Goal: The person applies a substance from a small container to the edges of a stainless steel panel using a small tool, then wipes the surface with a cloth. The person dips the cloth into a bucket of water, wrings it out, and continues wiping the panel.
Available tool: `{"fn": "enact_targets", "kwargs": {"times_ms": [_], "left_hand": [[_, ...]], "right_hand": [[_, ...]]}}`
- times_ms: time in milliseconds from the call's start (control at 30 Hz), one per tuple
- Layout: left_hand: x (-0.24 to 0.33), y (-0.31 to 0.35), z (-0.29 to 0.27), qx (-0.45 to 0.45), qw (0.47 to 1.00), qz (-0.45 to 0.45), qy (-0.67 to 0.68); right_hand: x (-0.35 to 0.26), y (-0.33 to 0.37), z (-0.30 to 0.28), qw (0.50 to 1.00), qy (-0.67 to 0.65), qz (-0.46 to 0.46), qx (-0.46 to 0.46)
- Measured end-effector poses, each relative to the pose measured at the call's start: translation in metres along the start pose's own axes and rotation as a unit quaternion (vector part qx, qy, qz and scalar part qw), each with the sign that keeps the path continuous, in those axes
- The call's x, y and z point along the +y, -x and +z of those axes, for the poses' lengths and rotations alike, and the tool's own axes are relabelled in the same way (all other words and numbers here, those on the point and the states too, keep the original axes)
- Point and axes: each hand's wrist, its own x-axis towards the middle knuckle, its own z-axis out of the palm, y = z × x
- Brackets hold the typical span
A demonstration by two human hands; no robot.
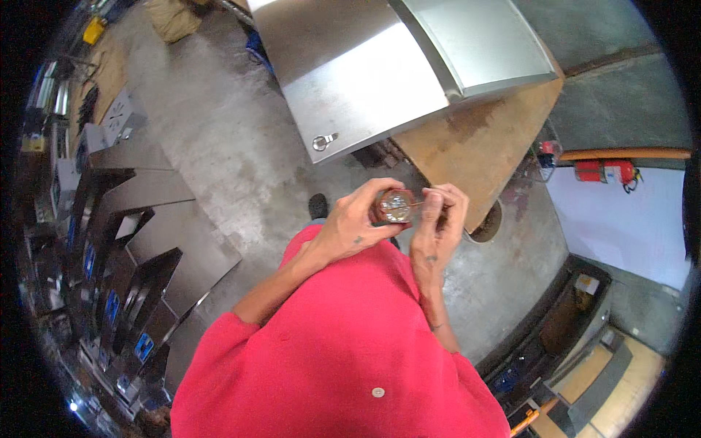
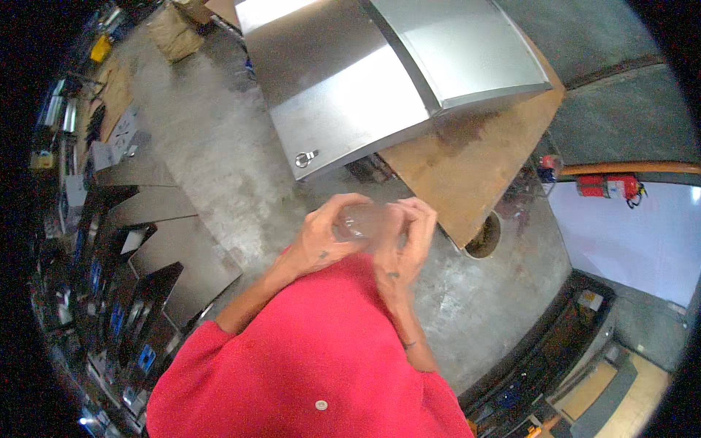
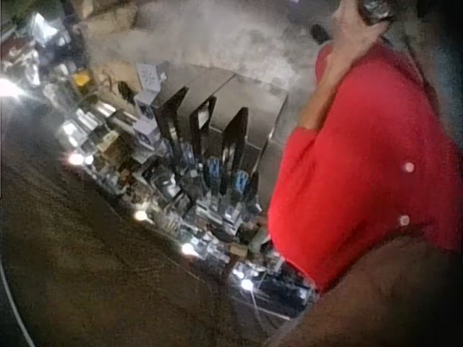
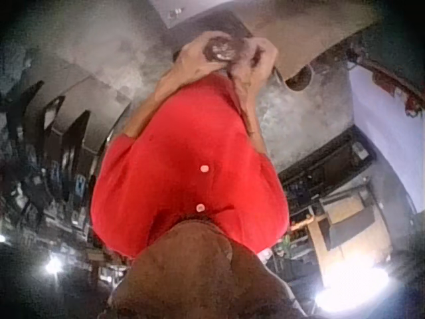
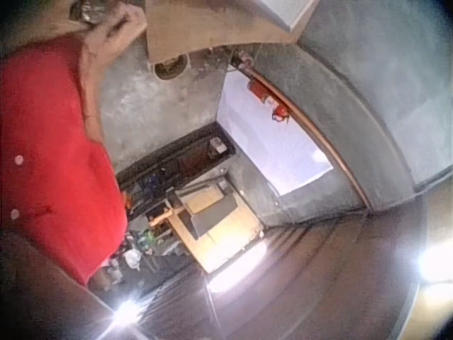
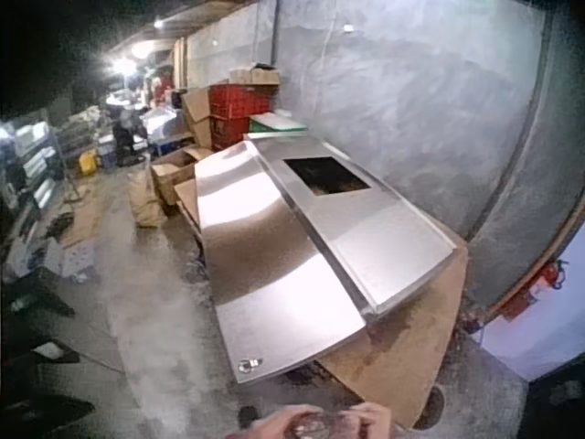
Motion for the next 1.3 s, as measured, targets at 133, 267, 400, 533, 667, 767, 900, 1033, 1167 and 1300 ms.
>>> {"fn": "enact_targets", "kwargs": {"times_ms": [133,267,400,533,667,767,900,1033,1167,1300], "left_hand": [[0.003,0.0,0.043,0.028,0.999,0.023,0.008],[0.02,-0.003,0.079,0.017,0.996,-0.081,0.041],[0.024,-0.004,0.11,0.024,0.996,-0.088,0.015],[0.02,-0.006,0.134,0.053,0.998,-0.033,-0.009],[0.029,-0.005,0.143,0.056,0.99,-0.123,0.044],[0.024,-0.01,0.148,0.06,0.986,-0.139,0.065],[0.021,-0.02,0.152,0.06,0.992,-0.104,0.043],[0.024,-0.029,0.15,0.059,0.992,-0.109,0.03],[0.023,-0.036,0.148,0.066,0.991,-0.111,0.018],[0.018,-0.036,0.148,0.075,0.992,-0.105,-0.002]], "right_hand": [[0.004,-0.004,-0.037,0.997,-0.013,0.07,0.021],[0.035,-0.015,-0.082,0.991,-0.044,0.111,0.055],[0.066,-0.023,-0.121,0.974,-0.076,0.206,0.047],[0.123,-0.021,-0.141,0.989,-0.025,0.142,0.036],[0.141,-0.015,-0.152,0.965,-0.106,0.238,0.007],[0.146,-0.011,-0.154,0.958,-0.094,0.27,0.014],[0.16,0.0,-0.158,0.961,-0.049,0.272,0.006],[0.169,0.006,-0.163,0.943,-0.125,0.309,-0.006],[0.177,0.006,-0.16,0.941,-0.172,0.285,-0.058],[0.165,-0.006,-0.15,0.936,-0.203,0.253,-0.136]]}}
